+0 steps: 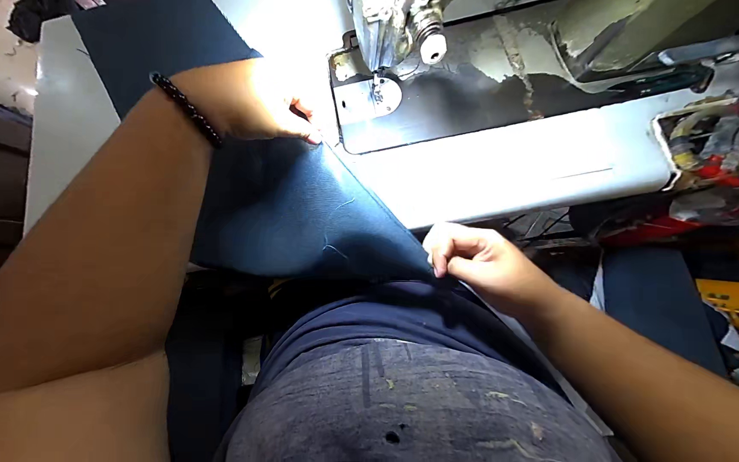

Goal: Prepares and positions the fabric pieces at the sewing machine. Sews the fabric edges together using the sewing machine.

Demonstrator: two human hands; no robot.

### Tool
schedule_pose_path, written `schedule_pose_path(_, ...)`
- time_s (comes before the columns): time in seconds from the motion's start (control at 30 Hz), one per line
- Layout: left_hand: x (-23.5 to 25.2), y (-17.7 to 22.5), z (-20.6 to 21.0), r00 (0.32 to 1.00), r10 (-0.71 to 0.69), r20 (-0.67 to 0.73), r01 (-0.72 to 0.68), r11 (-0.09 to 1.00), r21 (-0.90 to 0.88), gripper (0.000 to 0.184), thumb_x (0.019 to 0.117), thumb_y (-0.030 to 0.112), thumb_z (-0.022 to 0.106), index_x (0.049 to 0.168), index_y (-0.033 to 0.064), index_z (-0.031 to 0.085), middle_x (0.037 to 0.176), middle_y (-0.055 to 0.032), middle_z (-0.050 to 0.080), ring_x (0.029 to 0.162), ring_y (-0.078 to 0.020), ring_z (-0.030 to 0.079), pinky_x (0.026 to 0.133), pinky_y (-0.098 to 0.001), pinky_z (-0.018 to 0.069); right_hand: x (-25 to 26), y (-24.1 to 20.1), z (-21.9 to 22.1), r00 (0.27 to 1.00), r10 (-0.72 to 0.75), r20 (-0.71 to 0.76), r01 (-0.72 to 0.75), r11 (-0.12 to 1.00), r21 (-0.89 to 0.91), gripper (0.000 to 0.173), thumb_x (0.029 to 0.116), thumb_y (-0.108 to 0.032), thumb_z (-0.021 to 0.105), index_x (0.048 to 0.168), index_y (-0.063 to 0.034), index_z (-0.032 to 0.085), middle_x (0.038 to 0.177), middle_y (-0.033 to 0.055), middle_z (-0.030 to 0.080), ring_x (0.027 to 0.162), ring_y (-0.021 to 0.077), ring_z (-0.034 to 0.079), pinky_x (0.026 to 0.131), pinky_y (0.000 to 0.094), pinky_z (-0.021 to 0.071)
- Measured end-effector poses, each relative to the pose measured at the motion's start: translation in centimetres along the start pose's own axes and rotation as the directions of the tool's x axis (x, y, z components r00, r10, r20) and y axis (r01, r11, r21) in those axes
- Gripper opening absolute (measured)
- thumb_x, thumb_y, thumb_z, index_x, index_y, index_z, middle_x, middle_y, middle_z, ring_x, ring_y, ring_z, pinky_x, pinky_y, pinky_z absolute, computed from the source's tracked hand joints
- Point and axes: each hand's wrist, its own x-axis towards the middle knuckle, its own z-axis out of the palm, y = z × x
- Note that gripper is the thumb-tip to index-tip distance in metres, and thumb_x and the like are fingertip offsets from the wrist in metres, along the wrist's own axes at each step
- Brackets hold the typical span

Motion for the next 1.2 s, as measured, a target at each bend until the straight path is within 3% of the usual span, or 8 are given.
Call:
schedule_pose_path(0.1, 1.0, 1.2, -0.4, 0.983, -0.126, 0.133, 0.123, 0.992, 0.029, 0.026, 0.0954, 0.023, 0.07, 0.072, 0.0121, 0.066, 0.07, 0.0028, 0.061, 0.064, -0.0064, 0.054, 0.06, -0.0309, 0.0409, -0.4, 2.0, 1.9, 0.951, 0.276, 0.139, -0.307, 0.788, 0.534, 0.028, 0.0931, 0.0, 0.054, 0.073, -0.0184, 0.064, 0.087, -0.0043, 0.067, 0.081, 0.0038, 0.064, 0.071, 0.0223, 0.0545)
schedule_pose_path(0.23, 3.6, 2.0, 1.1, 0.95, -0.247, 0.193, 0.211, 0.959, 0.189, 0.03, 0.0978, 0.027, 0.07, 0.074, 0.0094, 0.065, 0.071, -0.0043, 0.058, 0.071, -0.0193, 0.056, 0.066, -0.0458, 0.0413, -0.1, 3.3, 2.3, 0.915, 0.322, 0.245, -0.404, 0.715, 0.57, 0.031, 0.0956, 0.001, 0.05, 0.074, -0.0184, 0.059, 0.083, -0.0053, 0.063, 0.077, 0.0038, 0.062, 0.071, 0.0224, 0.0549)
schedule_pose_path(0.43, 6.7, 3.5, 2.4, 0.923, -0.349, 0.161, 0.258, 0.873, 0.413, 0.024, 0.1003, 0.031, 0.067, 0.099, 0.0085, 0.073, 0.105, -0.0202, 0.068, 0.108, -0.0435, 0.063, 0.087, -0.0703, 0.04, 0.4, 4.0, 2.0, 0.9, 0.393, 0.188, -0.426, 0.704, 0.569, 0.03, 0.0967, 0.004, 0.048, 0.076, -0.0157, 0.057, 0.084, -0.0029, 0.063, 0.076, 0.0063, 0.063, 0.072, 0.0251, 0.0561)
schedule_pose_path(0.6, 7.8, 2.4, 4.3, 0.962, -0.26, 0.084, 0.201, 0.881, 0.428, 0.017, 0.1013, 0.025, 0.062, 0.102, 0.0121, 0.073, 0.112, -0.0155, 0.069, 0.115, -0.0391, 0.062, 0.093, -0.0716, 0.0363, 1.0, 4.4, 1.6, 0.895, 0.427, 0.127, -0.421, 0.715, 0.559, 0.027, 0.097, 0.006, 0.049, 0.079, -0.0123, 0.056, 0.085, 0.0005, 0.065, 0.076, 0.0083, 0.065, 0.073, 0.0262, 0.0572)
schedule_pose_path(0.77, 5.1, 2.7, 7.4, 0.938, -0.138, -0.317, 0.227, 0.938, 0.261, 0.021, 0.088, 0.017, 0.078, 0.106, 0.01, 0.071, 0.128, -0.0191, 0.059, 0.118, -0.0417, 0.059, 0.085, -0.0655, 0.048, 1.1, 5.3, 1.0, 0.904, 0.366, 0.222, -0.427, 0.734, 0.528, 0.026, 0.0965, 0.001, 0.049, 0.082, -0.0182, 0.058, 0.086, -0.0052, 0.065, 0.072, 0.0048, 0.062, 0.067, 0.024, 0.0546)
schedule_pose_path(0.9, 4.4, 1.9, 10.6, 0.836, -0.034, -0.548, 0.228, 0.93, 0.289, 0.013, 0.0951, 0.02, 0.068, 0.091, 0.011, 0.077, 0.099, -0.0148, 0.062, 0.097, -0.0376, 0.061, 0.076, -0.0559, 0.0486, 1.6, 5.1, 0.2, 0.901, 0.348, 0.258, -0.434, 0.741, 0.513, 0.025, 0.0932, 0.0, 0.05, 0.081, -0.0192, 0.06, 0.087, -0.005, 0.065, 0.07, 0.0048, 0.06, 0.062, 0.0235, 0.0512)
schedule_pose_path(1.03, 3.1, 1.5, 13.1, 0.812, 0.066, -0.579, 0.213, 0.892, 0.399, 0.03, 0.1025, 0.022, 0.051, 0.109, 0.0146, 0.079, 0.117, -0.011, 0.072, 0.115, -0.0347, 0.066, 0.095, -0.0625, 0.0461, 1.9, 5.0, 0.0, 0.872, 0.401, 0.279, -0.489, 0.7, 0.52, 0.027, 0.0918, 0.001, 0.05, 0.081, -0.0205, 0.063, 0.085, -0.005, 0.07, 0.074, 0.0054, 0.066, 0.068, 0.0243, 0.0555)
schedule_pose_path(1.2, 1.1, 1.2, 14.4, 0.917, -0.035, -0.398, 0.155, 0.95, 0.273, 0.056, 0.1045, 0.036, 0.034, 0.147, 0.0062, 0.056, 0.156, -0.0072, 0.051, 0.147, -0.025, 0.044, 0.119, -0.0561, 0.0295, 1.8, 5.2, 0.1, 0.878, 0.434, 0.201, -0.475, 0.751, 0.458, 0.024, 0.0917, -0.001, 0.053, 0.083, -0.0184, 0.068, 0.082, -0.0055, 0.071, 0.069, 0.0037, 0.065, 0.063, 0.0225, 0.0531)
